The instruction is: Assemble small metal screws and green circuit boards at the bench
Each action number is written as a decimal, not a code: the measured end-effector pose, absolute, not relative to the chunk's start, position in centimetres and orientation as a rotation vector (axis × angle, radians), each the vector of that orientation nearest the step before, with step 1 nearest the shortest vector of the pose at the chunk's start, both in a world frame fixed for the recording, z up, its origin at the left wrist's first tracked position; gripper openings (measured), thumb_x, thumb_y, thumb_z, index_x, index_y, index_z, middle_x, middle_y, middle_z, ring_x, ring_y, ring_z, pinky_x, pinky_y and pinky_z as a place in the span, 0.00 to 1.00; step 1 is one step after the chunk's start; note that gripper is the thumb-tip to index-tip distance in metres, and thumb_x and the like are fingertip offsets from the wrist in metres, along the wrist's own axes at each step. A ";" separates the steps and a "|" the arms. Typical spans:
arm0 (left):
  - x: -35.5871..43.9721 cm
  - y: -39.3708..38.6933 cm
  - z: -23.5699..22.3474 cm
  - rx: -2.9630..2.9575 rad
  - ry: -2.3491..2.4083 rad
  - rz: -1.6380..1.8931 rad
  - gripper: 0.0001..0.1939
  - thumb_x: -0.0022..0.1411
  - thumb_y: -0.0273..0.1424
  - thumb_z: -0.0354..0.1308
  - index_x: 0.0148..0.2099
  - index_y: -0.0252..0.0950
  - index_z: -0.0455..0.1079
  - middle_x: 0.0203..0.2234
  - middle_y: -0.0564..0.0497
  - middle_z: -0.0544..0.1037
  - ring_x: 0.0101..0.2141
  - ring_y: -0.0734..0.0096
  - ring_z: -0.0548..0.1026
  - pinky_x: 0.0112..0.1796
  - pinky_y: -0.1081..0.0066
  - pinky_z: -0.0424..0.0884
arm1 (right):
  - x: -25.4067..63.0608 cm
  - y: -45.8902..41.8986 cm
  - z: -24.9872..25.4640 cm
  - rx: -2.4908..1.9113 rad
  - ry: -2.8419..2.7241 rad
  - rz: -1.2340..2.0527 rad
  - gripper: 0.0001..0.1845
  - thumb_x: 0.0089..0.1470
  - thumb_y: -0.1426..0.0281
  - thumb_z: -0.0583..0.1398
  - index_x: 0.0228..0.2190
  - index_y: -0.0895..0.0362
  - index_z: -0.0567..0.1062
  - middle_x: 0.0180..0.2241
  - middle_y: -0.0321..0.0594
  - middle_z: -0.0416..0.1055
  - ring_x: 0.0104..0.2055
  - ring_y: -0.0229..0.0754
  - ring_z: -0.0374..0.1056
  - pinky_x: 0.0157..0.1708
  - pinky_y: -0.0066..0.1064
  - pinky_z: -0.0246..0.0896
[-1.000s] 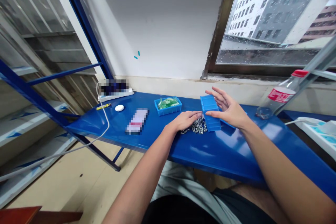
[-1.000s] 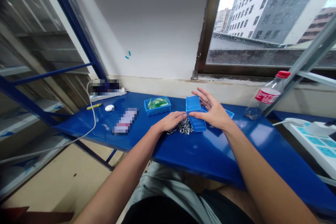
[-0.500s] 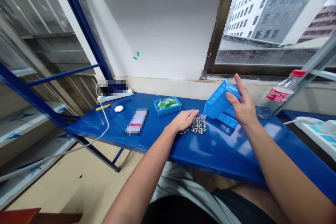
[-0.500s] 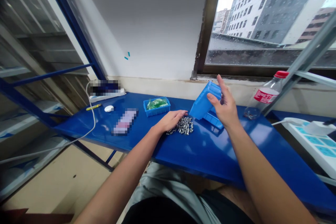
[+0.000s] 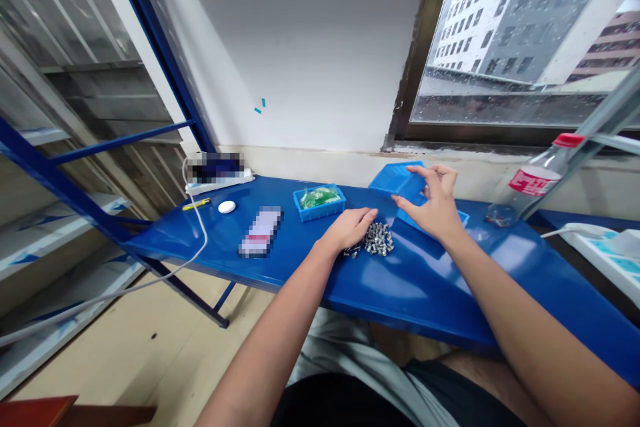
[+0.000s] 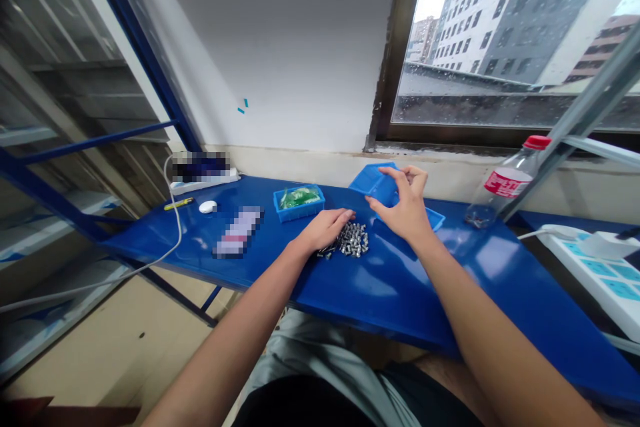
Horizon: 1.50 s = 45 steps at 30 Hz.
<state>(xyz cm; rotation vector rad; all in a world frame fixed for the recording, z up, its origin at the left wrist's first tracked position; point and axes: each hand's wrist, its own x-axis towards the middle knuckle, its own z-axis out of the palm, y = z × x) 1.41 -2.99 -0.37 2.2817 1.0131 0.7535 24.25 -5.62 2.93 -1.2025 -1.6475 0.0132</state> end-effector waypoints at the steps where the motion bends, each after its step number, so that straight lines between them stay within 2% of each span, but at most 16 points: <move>1: 1.4 -3.0 -0.3 2.288 1.012 0.754 0.32 0.76 0.50 0.37 0.53 0.36 0.77 0.48 0.45 0.83 0.50 0.56 0.79 0.55 0.65 0.69 | 24.1 -5.4 2.7 -1.205 -1.668 -0.006 0.37 0.50 0.59 0.70 0.61 0.43 0.69 0.62 0.48 0.51 0.65 0.64 0.56 0.64 0.59 0.60; 3: 1.4 -3.0 -0.3 2.303 1.006 0.759 0.32 0.76 0.50 0.37 0.52 0.36 0.77 0.48 0.45 0.83 0.49 0.56 0.79 0.53 0.65 0.70 | 23.8 -4.8 2.1 -1.213 -1.727 -0.040 0.35 0.52 0.56 0.69 0.60 0.45 0.69 0.60 0.49 0.55 0.65 0.63 0.57 0.66 0.58 0.57; 9: 1.3 -3.0 -0.2 2.352 0.988 0.789 0.30 0.77 0.48 0.38 0.51 0.36 0.77 0.48 0.45 0.83 0.48 0.57 0.79 0.50 0.65 0.70 | 24.3 -2.8 0.2 -1.286 -1.916 -0.183 0.27 0.62 0.55 0.61 0.58 0.53 0.70 0.59 0.54 0.65 0.65 0.62 0.58 0.64 0.56 0.55; 15: 1.3 -3.3 0.0 2.360 1.018 0.794 0.29 0.77 0.47 0.38 0.51 0.37 0.78 0.48 0.46 0.83 0.48 0.58 0.79 0.50 0.67 0.70 | 25.5 -1.4 -0.7 -1.404 -2.034 -0.249 0.19 0.66 0.58 0.57 0.52 0.55 0.75 0.53 0.52 0.75 0.62 0.59 0.64 0.62 0.52 0.55; 20: 1.3 -3.3 0.1 2.379 1.011 0.791 0.29 0.77 0.46 0.38 0.49 0.37 0.77 0.46 0.46 0.83 0.46 0.59 0.79 0.47 0.67 0.70 | 25.6 -1.1 -1.1 -1.579 -2.163 -0.266 0.18 0.67 0.60 0.55 0.50 0.55 0.79 0.48 0.50 0.79 0.57 0.57 0.67 0.59 0.49 0.55; 25: 1.3 -3.4 0.0 2.406 1.005 0.805 0.28 0.77 0.45 0.39 0.47 0.37 0.77 0.45 0.45 0.83 0.44 0.60 0.80 0.46 0.68 0.70 | 25.2 -1.3 -1.2 -1.647 -2.259 -0.329 0.19 0.69 0.63 0.54 0.49 0.54 0.81 0.50 0.49 0.78 0.57 0.55 0.65 0.58 0.47 0.55; 30: 1.3 -3.7 0.2 2.396 1.066 0.839 0.26 0.77 0.43 0.41 0.46 0.36 0.79 0.43 0.46 0.84 0.44 0.61 0.80 0.46 0.69 0.72 | 25.0 -2.0 -1.1 -1.680 -2.165 -0.432 0.21 0.68 0.63 0.55 0.55 0.53 0.80 0.59 0.54 0.69 0.57 0.59 0.61 0.54 0.49 0.59; 34: 1.1 -3.9 0.6 2.379 1.126 0.943 0.24 0.76 0.41 0.44 0.45 0.36 0.80 0.39 0.46 0.85 0.42 0.62 0.81 0.46 0.70 0.73 | 25.1 -2.5 -0.8 -1.675 -2.119 -0.436 0.20 0.66 0.64 0.57 0.54 0.53 0.81 0.56 0.56 0.69 0.54 0.59 0.62 0.53 0.50 0.62; 40: 0.7 -3.8 0.7 2.377 1.138 1.144 0.20 0.76 0.38 0.47 0.43 0.38 0.80 0.40 0.48 0.85 0.42 0.63 0.82 0.45 0.69 0.73 | 25.3 -2.3 -1.1 -1.597 -2.166 -0.271 0.19 0.67 0.71 0.55 0.53 0.58 0.81 0.49 0.51 0.71 0.47 0.50 0.70 0.51 0.38 0.65; 45: -0.1 -3.6 1.2 2.406 1.224 1.272 0.18 0.75 0.37 0.48 0.46 0.38 0.79 0.42 0.48 0.85 0.44 0.62 0.81 0.49 0.65 0.74 | 25.4 -2.0 -1.4 -1.606 -2.175 -0.263 0.19 0.67 0.72 0.54 0.52 0.60 0.81 0.50 0.50 0.71 0.44 0.47 0.72 0.48 0.35 0.66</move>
